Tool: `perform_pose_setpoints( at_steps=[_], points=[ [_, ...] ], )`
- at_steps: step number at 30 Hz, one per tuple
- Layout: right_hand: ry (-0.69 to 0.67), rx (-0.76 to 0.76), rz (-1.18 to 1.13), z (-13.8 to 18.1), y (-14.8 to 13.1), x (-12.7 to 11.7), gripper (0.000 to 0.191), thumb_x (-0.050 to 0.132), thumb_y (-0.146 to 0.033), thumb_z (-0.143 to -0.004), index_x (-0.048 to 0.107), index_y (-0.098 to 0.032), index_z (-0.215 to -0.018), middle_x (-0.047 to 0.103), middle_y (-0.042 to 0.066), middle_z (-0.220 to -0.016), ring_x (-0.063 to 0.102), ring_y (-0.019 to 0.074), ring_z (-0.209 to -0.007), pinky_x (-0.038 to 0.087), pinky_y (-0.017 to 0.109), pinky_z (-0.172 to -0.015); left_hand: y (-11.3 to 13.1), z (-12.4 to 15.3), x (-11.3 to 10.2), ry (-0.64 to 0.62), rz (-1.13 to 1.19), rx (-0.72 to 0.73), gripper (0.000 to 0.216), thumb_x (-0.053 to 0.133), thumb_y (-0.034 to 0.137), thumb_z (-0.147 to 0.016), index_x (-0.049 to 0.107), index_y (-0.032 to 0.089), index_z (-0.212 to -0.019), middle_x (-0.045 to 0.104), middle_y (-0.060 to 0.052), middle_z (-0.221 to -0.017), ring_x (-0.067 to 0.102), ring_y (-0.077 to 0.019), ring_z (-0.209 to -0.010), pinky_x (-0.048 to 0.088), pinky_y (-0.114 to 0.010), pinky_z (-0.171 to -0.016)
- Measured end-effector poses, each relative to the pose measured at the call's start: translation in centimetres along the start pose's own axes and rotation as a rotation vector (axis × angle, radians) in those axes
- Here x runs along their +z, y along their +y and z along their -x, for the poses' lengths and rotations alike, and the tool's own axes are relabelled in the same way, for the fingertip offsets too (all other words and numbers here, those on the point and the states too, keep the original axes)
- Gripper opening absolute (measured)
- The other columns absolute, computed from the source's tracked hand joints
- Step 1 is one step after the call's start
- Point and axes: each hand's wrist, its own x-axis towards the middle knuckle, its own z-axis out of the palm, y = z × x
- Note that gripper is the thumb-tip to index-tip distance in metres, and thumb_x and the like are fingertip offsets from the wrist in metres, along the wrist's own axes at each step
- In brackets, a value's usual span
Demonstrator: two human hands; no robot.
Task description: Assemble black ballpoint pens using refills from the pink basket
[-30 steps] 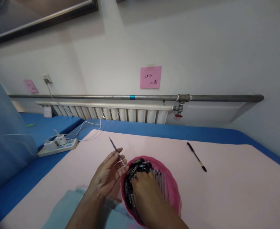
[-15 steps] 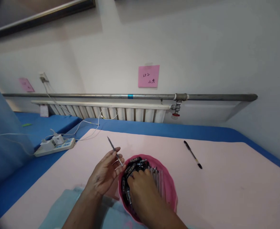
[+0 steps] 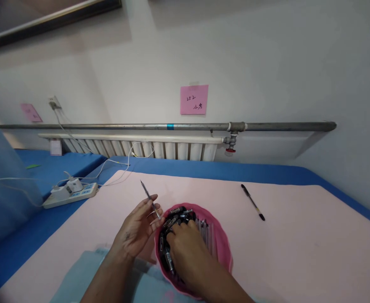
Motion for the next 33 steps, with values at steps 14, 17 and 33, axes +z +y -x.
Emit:
perform_pose_setpoints(
  at_steps=[14,17,33],
  points=[
    [-0.047,0.057,-0.244,1.0,1.9,-2.2,0.014,0.054,-0.012,-0.076,0.066,-0.02,-0.079,0.064,0.002,-0.087,0.055,0.0171,-0.082,0.036,0.029,-0.073,0.0,-0.1,-0.1,0.009,-0.043,-0.017,0.017,0.059,0.017,-0.079,0.061,0.015,-0.096,0.06,-0.004,-0.077,0.059,-0.0119,-0.066,0.051,-0.025,-0.062],
    [-0.062,0.051,-0.24,1.0,1.0,-2.5,0.01,0.057,-0.016,-0.075,0.066,-0.018,-0.08,0.063,0.003,-0.087,0.054,0.0175,-0.081,0.035,0.03,-0.073,-0.1,-0.1,-0.1,-0.003,-0.046,-0.019,0.018,0.061,0.018,-0.077,0.061,0.015,-0.095,0.06,-0.004,-0.077,0.06,-0.0123,-0.066,0.051,-0.026,-0.063],
    [-0.076,-0.065,-0.211,0.5,0.4,-3.1,0.018,0.048,-0.012,-0.082,0.065,-0.018,-0.081,0.067,0.003,-0.086,0.056,0.0173,-0.079,0.039,0.03,-0.073,-0.1,0.0,-0.1,-0.001,-0.054,-0.008,0.018,0.059,0.017,-0.078,0.061,0.015,-0.096,0.06,-0.005,-0.077,0.06,-0.0127,-0.066,0.051,-0.024,-0.06]
  ],
)
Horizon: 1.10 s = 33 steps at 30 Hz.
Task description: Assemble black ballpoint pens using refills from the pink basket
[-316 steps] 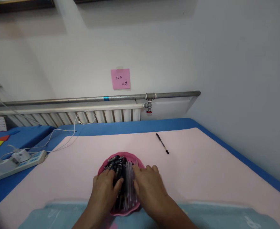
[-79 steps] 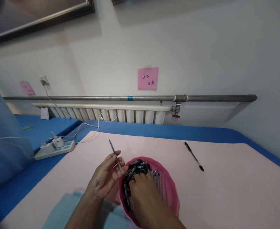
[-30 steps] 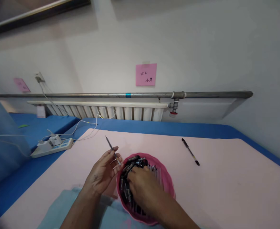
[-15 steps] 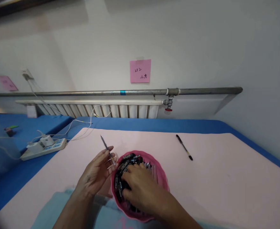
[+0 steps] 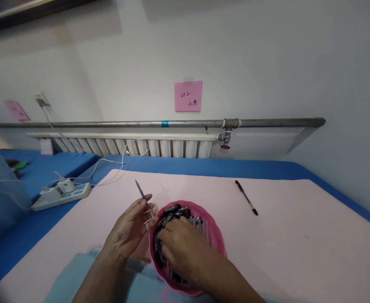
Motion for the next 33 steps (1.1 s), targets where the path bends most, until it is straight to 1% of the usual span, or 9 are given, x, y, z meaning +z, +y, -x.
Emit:
perform_pose_setpoints(
  at_steps=[3,8,10,15,17,20,23,28,33],
  points=[
    [0.082,0.058,-0.118,-0.1,0.7,-0.2,0.023,0.044,-0.007,-0.083,0.063,-0.019,-0.088,0.067,0.003,-0.09,0.058,0.0159,-0.081,0.042,0.027,-0.073,0.0,0.0,0.0,0.013,0.004,-0.008,0.018,0.058,0.017,-0.079,0.061,0.015,-0.096,0.06,-0.005,-0.077,0.06,-0.0124,-0.066,0.05,-0.024,-0.059],
    [0.402,0.173,-0.357,-0.3,2.2,0.2,0.025,0.042,-0.013,-0.087,0.061,-0.023,-0.099,0.067,0.001,-0.096,0.06,0.0149,-0.089,0.046,0.028,-0.08,0.0,-0.2,-0.1,0.011,0.023,0.001,0.021,0.063,0.019,-0.075,0.062,0.015,-0.096,0.062,-0.005,-0.077,0.059,-0.0123,-0.065,0.05,-0.024,-0.06],
    [0.456,0.212,-0.39,-0.4,2.8,0.4,0.026,0.04,-0.014,-0.087,0.062,-0.023,-0.097,0.067,0.002,-0.095,0.06,0.0163,-0.09,0.046,0.032,-0.082,0.0,-0.1,-0.1,0.009,0.027,-0.001,0.022,0.065,0.02,-0.073,0.062,0.015,-0.095,0.062,-0.005,-0.076,0.06,-0.0126,-0.065,0.05,-0.024,-0.06],
    [0.393,0.19,-0.334,-0.5,3.2,0.6,0.027,0.044,-0.01,-0.083,0.061,-0.023,-0.1,0.064,0.003,-0.1,0.057,0.0175,-0.095,0.044,0.033,-0.085,0.0,-0.1,-0.1,0.0,0.028,-0.003,0.021,0.063,0.019,-0.074,0.062,0.015,-0.095,0.061,-0.005,-0.075,0.06,-0.0129,-0.065,0.05,-0.024,-0.06],
    [0.347,0.173,-0.257,-0.3,2.7,0.4,0.024,0.045,-0.01,-0.083,0.062,-0.022,-0.095,0.063,0.003,-0.098,0.057,0.0173,-0.092,0.043,0.032,-0.081,-0.1,-0.1,-0.1,-0.002,0.027,0.001,0.021,0.062,0.019,-0.076,0.061,0.015,-0.096,0.061,-0.005,-0.075,0.059,-0.0126,-0.065,0.049,-0.023,-0.059],
    [0.184,0.133,-0.135,0.1,1.5,0.2,0.019,0.048,-0.009,-0.081,0.063,-0.021,-0.079,0.062,0.002,-0.086,0.056,0.0166,-0.08,0.041,0.031,-0.073,-0.1,-0.1,-0.1,-0.01,0.028,0.001,0.02,0.06,0.018,-0.077,0.061,0.014,-0.097,0.06,-0.004,-0.075,0.059,-0.0122,-0.065,0.049,-0.023,-0.058],
    [0.052,0.097,-0.004,0.3,0.5,0.8,0.014,0.053,-0.013,-0.08,0.063,-0.019,-0.072,0.064,0.003,-0.084,0.055,0.0188,-0.078,0.038,0.034,-0.073,0.0,0.0,-0.1,-0.008,0.025,0.003,0.02,0.061,0.018,-0.077,0.061,0.014,-0.097,0.06,-0.004,-0.075,0.059,-0.0124,-0.065,0.049,-0.023,-0.059],
    [0.079,0.095,0.172,0.0,0.1,2.8,0.008,0.057,-0.019,-0.076,0.065,-0.018,-0.073,0.067,0.007,-0.083,0.054,0.0237,-0.082,0.034,0.04,-0.076,0.1,0.1,0.0,0.003,0.029,-0.002,0.02,0.06,0.018,-0.077,0.06,0.014,-0.097,0.06,-0.005,-0.076,0.06,-0.0127,-0.066,0.049,-0.023,-0.059],
    [0.064,0.108,0.207,-0.3,-0.3,3.1,0.01,0.056,-0.018,-0.076,0.066,-0.018,-0.075,0.068,0.007,-0.084,0.055,0.0252,-0.082,0.032,0.043,-0.077,0.1,0.0,0.0,0.013,0.026,-0.005,0.02,0.058,0.018,-0.078,0.06,0.013,-0.097,0.059,-0.004,-0.074,0.059,-0.0121,-0.064,0.05,-0.023,-0.058]
  ],
)
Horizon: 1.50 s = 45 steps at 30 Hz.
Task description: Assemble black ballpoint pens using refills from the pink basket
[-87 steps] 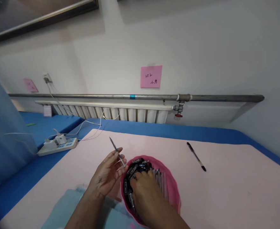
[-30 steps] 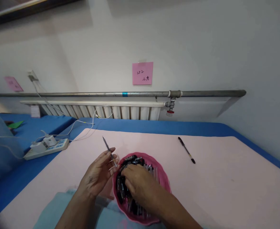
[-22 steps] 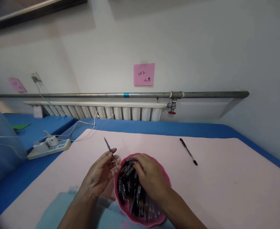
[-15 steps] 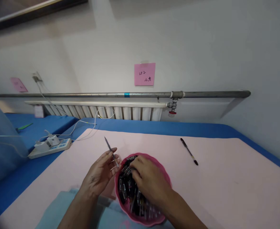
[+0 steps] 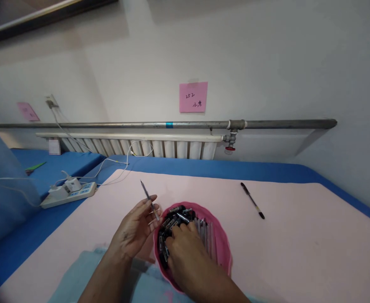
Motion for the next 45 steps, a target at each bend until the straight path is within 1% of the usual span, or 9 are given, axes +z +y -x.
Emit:
perform_pose_setpoints(
  at_steps=[7,13,17,21,25,30,34,38,45],
  points=[
    [0.006,0.05,0.037,-0.2,-0.6,0.1,0.013,0.056,-0.017,-0.076,0.069,-0.018,-0.074,0.068,0.008,-0.082,0.056,0.0255,-0.081,0.032,0.042,-0.077,-0.2,0.0,0.0,0.005,-0.009,-0.002,0.02,0.057,0.018,-0.079,0.059,0.014,-0.098,0.06,-0.005,-0.076,0.059,-0.0124,-0.065,0.05,-0.024,-0.059],
    [-0.041,0.084,0.046,-0.3,-0.4,0.8,0.011,0.058,-0.02,-0.072,0.069,-0.018,-0.075,0.068,0.009,-0.083,0.056,0.0281,-0.081,0.033,0.044,-0.077,0.0,-0.1,0.2,0.022,-0.012,-0.011,0.019,0.055,0.017,-0.08,0.058,0.013,-0.098,0.06,-0.005,-0.076,0.059,-0.0121,-0.063,0.049,-0.023,-0.058],
    [0.023,0.074,-0.039,-0.2,0.0,1.0,0.008,0.058,-0.017,-0.071,0.066,-0.019,-0.072,0.067,0.007,-0.083,0.055,0.0255,-0.08,0.033,0.041,-0.076,0.0,0.0,0.1,0.019,-0.004,-0.006,0.019,0.056,0.017,-0.08,0.059,0.013,-0.098,0.06,-0.005,-0.076,0.059,-0.0121,-0.063,0.05,-0.024,-0.058],
    [0.113,0.085,-0.138,0.0,0.6,-0.3,0.014,0.051,-0.01,-0.076,0.06,-0.019,-0.069,0.066,0.004,-0.081,0.053,0.0191,-0.072,0.033,0.035,-0.073,-0.1,0.1,0.0,-0.003,0.009,-0.008,0.019,0.057,0.017,-0.079,0.06,0.013,-0.097,0.059,-0.005,-0.076,0.059,-0.0123,-0.064,0.049,-0.023,-0.058],
    [0.098,0.133,-0.246,0.1,1.3,-1.8,0.017,0.047,-0.012,-0.081,0.053,-0.02,-0.068,0.063,0.001,-0.074,0.051,0.017,-0.068,0.033,0.032,-0.067,0.0,0.1,0.1,-0.002,0.007,-0.005,0.019,0.056,0.018,-0.079,0.06,0.013,-0.097,0.059,-0.005,-0.076,0.059,-0.0124,-0.064,0.05,-0.023,-0.058],
    [0.106,0.174,-0.435,-0.1,2.9,-2.3,0.015,0.044,-0.018,-0.086,0.052,-0.021,-0.074,0.061,-0.001,-0.076,0.054,0.0162,-0.072,0.036,0.028,-0.063,0.0,0.0,0.2,0.012,0.0,-0.005,0.019,0.056,0.018,-0.08,0.059,0.013,-0.098,0.058,-0.005,-0.076,0.058,-0.012,-0.064,0.049,-0.023,-0.058],
    [0.064,0.081,-0.316,0.1,3.0,-2.1,0.013,0.05,-0.012,-0.08,0.057,-0.021,-0.072,0.061,0.0,-0.081,0.053,0.0176,-0.078,0.036,0.03,-0.07,0.0,0.0,0.0,0.015,0.004,-0.007,0.019,0.056,0.017,-0.08,0.059,0.013,-0.098,0.058,-0.005,-0.075,0.058,-0.0119,-0.063,0.049,-0.022,-0.057],
    [0.004,0.053,-0.199,0.2,2.0,-1.3,0.012,0.054,-0.015,-0.079,0.063,-0.021,-0.076,0.063,0.002,-0.087,0.054,0.0199,-0.081,0.036,0.034,-0.074,0.0,-0.1,0.0,0.004,0.011,-0.01,0.019,0.058,0.017,-0.079,0.06,0.013,-0.097,0.059,-0.005,-0.075,0.059,-0.0122,-0.064,0.049,-0.023,-0.058],
    [0.036,0.051,0.07,-0.3,0.1,0.4,0.013,0.055,-0.019,-0.079,0.068,-0.018,-0.081,0.067,0.009,-0.089,0.057,0.0285,-0.084,0.036,0.045,-0.079,0.1,0.0,0.1,0.013,0.009,-0.012,0.019,0.058,0.018,-0.078,0.06,0.013,-0.096,0.059,-0.004,-0.074,0.059,-0.0124,-0.063,0.049,-0.023,-0.057]
  ],
)
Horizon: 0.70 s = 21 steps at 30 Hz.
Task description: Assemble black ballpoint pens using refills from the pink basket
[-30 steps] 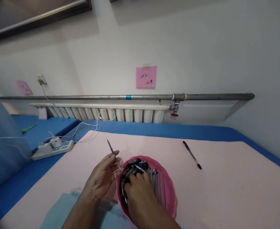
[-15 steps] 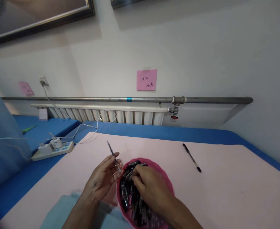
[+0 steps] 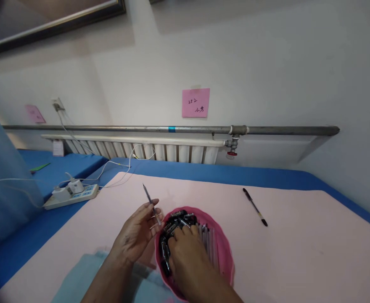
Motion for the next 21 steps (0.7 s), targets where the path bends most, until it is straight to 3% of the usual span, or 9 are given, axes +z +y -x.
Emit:
perform_pose_setpoints(
  at_steps=[5,8,12,16,21],
  points=[
    [0.017,-0.009,0.054,-0.4,-0.7,0.0,0.012,0.056,-0.014,-0.075,0.068,-0.015,-0.077,0.068,0.012,-0.086,0.059,0.0307,-0.082,0.038,0.046,-0.078,-0.1,0.1,0.1,-0.002,0.003,0.01,0.019,0.06,0.018,-0.077,0.061,0.014,-0.095,0.06,-0.004,-0.075,0.06,-0.0122,-0.063,0.05,-0.024,-0.058],
    [0.089,0.002,-0.042,-0.4,-0.5,-0.3,0.017,0.051,-0.01,-0.077,0.066,-0.017,-0.073,0.069,0.01,-0.083,0.06,0.0279,-0.08,0.04,0.043,-0.076,-0.1,0.1,0.0,-0.002,0.021,0.008,0.019,0.062,0.019,-0.076,0.061,0.013,-0.095,0.06,-0.005,-0.075,0.06,-0.0122,-0.063,0.05,-0.024,-0.057],
    [0.162,0.149,-0.58,-0.3,0.6,-1.4,0.021,0.044,-0.014,-0.082,0.064,-0.022,-0.08,0.068,0.003,-0.079,0.061,0.0192,-0.072,0.044,0.032,-0.067,-0.1,0.1,0.1,-0.007,0.051,0.028,0.02,0.063,0.017,-0.075,0.06,0.013,-0.094,0.063,-0.006,-0.079,0.063,-0.0146,-0.067,0.053,-0.026,-0.06],
    [0.221,0.361,-1.183,-0.5,1.9,-1.9,0.016,0.049,-0.028,-0.081,0.064,-0.024,-0.084,0.065,-0.001,-0.07,0.06,0.0173,-0.066,0.047,0.029,-0.062,-0.2,0.2,0.4,0.006,0.099,0.04,0.016,0.061,0.01,-0.076,0.057,0.013,-0.091,0.065,-0.008,-0.084,0.066,-0.0184,-0.075,0.055,-0.03,-0.066],
    [0.298,0.433,-1.493,-0.9,2.2,-1.8,0.016,0.06,-0.031,-0.075,0.067,-0.023,-0.087,0.066,-0.001,-0.071,0.059,0.0163,-0.063,0.047,0.029,-0.063,-0.9,0.4,1.0,-0.049,0.149,0.05,0.016,0.064,0.006,-0.072,0.058,0.013,-0.084,0.067,-0.007,-0.083,0.067,-0.0184,-0.078,0.054,-0.03,-0.073]
  ],
)
